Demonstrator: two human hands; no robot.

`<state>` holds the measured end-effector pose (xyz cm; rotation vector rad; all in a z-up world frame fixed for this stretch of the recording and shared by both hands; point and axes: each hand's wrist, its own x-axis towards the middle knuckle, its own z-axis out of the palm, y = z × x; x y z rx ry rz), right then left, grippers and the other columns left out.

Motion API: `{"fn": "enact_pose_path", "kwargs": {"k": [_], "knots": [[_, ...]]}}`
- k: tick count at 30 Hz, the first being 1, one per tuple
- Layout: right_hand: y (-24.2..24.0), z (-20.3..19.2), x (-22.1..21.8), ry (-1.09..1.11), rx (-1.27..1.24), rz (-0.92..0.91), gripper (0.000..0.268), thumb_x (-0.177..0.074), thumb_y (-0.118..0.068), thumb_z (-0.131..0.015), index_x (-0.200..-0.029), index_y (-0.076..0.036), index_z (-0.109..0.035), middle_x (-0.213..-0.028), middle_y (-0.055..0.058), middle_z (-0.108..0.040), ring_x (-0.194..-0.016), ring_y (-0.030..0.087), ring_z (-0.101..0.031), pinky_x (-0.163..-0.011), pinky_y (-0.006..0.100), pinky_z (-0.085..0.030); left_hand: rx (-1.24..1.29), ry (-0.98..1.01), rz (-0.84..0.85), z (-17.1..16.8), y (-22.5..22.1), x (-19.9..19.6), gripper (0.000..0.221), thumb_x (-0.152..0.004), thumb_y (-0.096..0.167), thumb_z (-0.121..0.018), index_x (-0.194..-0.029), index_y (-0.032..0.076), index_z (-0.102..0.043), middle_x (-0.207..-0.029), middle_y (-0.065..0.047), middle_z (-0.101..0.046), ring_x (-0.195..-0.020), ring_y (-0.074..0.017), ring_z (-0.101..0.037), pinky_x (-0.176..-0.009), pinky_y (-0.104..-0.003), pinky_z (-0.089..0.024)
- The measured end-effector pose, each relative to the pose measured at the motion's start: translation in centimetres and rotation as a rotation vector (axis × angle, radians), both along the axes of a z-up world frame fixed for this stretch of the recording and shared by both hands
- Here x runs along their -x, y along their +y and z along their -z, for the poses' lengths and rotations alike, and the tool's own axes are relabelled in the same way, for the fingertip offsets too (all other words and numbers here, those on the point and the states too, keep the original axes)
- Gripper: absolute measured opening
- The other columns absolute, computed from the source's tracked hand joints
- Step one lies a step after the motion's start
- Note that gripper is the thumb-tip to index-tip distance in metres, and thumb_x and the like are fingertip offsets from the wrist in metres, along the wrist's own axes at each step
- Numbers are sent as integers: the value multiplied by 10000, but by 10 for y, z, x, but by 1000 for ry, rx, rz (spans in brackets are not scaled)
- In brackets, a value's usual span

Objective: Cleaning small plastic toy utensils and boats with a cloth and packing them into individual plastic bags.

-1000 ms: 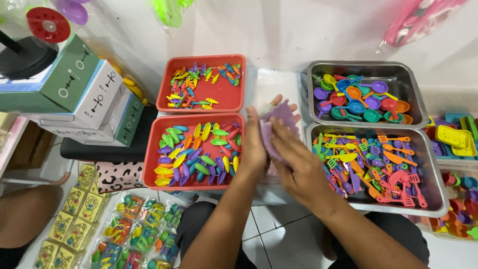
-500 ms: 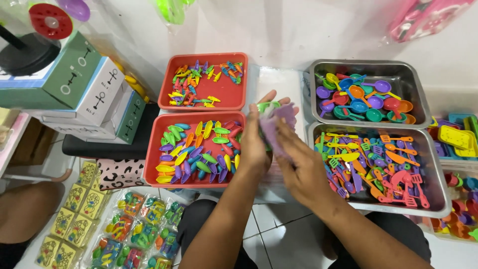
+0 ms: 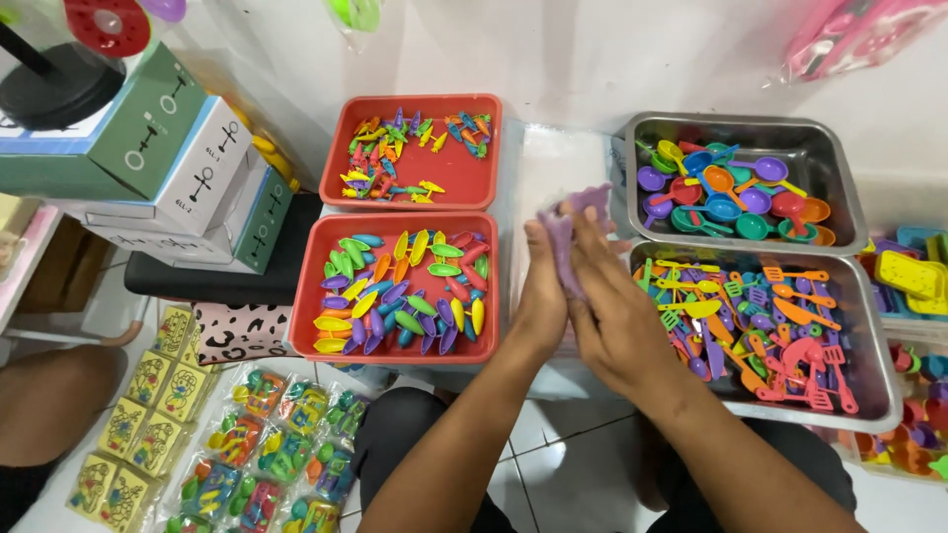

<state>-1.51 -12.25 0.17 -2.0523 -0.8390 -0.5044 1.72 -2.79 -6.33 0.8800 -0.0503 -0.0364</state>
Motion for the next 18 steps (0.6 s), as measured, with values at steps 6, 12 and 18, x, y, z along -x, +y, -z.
{"fn": "enact_pose_path", "kwargs": {"k": [6,12,18], "knots": [[-2,11,-8,-253,173,-99,258,-933,-113,-640,-1131,48,-679,-1370,230,-642,-1369,427,-553,-1202,510,-382,457,155,-127,-24,18,-3,891,-976,816,-345,-1439,68,-489,-1189,-137,-637,-1056,-279,-682,-1006,-491,-565],[1,8,1,-248,99,-114,333,-965,-153,-589,-1258,-53,-715,-1426,127,-650,-1366,351,-575,-1180,456,-411,752,-15,-88,-16,51,-25,615,-1050,647,-459,-1264,104,-652,-1135,-113,-722,-1142,-313,-686,-1138,-643,-413],[4,-2,1,-15,-137,7,394,-960,4,-575,-1342,-15,-670,-1421,193,-639,-1340,399,-568,-1103,499,-488,531,-17,20,-22,26,-12,775,-1087,662,-371,-1547,40,-416,-1486,-241,-520,-1410,-433,-469,-1071,-667,-437]]}}
